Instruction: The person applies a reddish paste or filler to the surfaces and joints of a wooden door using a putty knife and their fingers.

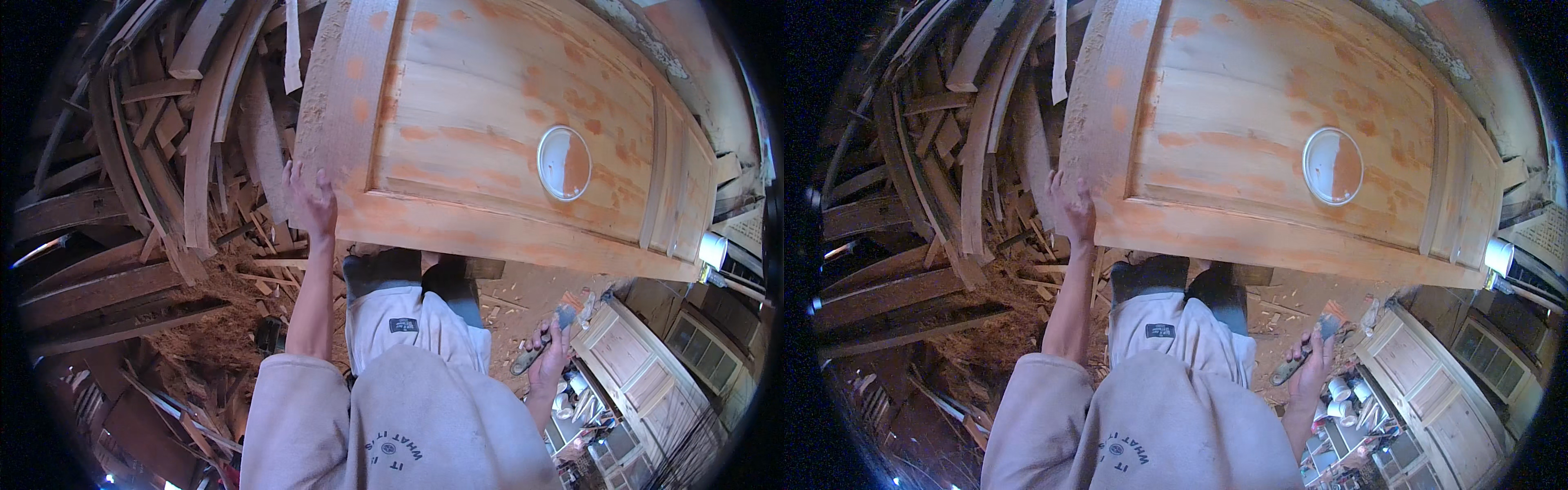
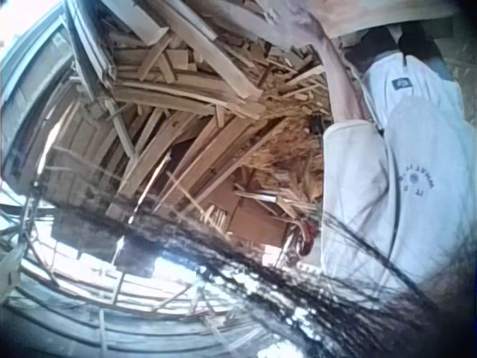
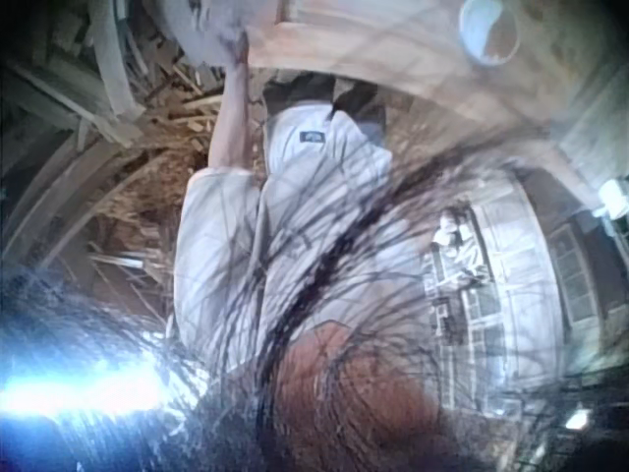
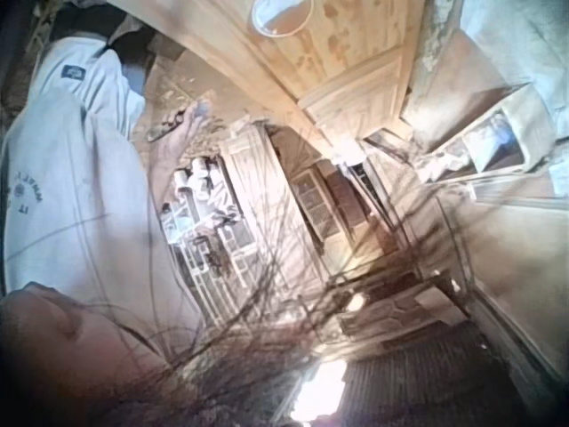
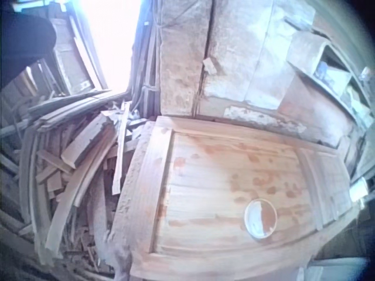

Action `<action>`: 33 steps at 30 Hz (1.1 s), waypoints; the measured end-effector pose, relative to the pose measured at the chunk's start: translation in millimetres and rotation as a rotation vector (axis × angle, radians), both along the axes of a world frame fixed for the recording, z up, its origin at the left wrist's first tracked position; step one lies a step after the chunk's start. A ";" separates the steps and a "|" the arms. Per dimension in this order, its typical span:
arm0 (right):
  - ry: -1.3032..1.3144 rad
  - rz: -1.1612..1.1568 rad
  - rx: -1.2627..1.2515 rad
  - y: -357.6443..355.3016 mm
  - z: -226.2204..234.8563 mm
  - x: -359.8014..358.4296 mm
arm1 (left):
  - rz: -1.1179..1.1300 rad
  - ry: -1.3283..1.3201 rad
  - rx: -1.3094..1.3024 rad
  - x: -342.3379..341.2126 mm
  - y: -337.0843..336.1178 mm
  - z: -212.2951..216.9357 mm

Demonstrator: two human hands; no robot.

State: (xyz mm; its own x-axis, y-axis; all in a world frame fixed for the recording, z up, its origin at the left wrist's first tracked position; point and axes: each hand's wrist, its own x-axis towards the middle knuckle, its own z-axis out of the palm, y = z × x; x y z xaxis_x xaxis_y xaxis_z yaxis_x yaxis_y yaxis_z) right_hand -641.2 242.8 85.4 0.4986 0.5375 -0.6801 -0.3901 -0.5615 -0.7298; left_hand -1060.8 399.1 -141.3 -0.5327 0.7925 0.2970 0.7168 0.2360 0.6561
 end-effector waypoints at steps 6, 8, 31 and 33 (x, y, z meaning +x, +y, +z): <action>0.140 -0.117 -0.037 -25.7 -26.4 47.1 | -0.099 0.034 -0.037 24.4 -38.9 1.9; 0.120 -0.081 -0.040 -26.1 -29.2 53.1 | -0.061 0.120 -0.083 21.9 -45.3 0.8; -0.111 0.393 -0.255 69.7 -62.0 212.5 | 0.262 0.213 -0.335 48.0 37.8 -38.8; -0.098 0.394 -0.229 73.8 -61.5 211.2 | 0.233 0.242 -0.300 46.0 37.2 -40.5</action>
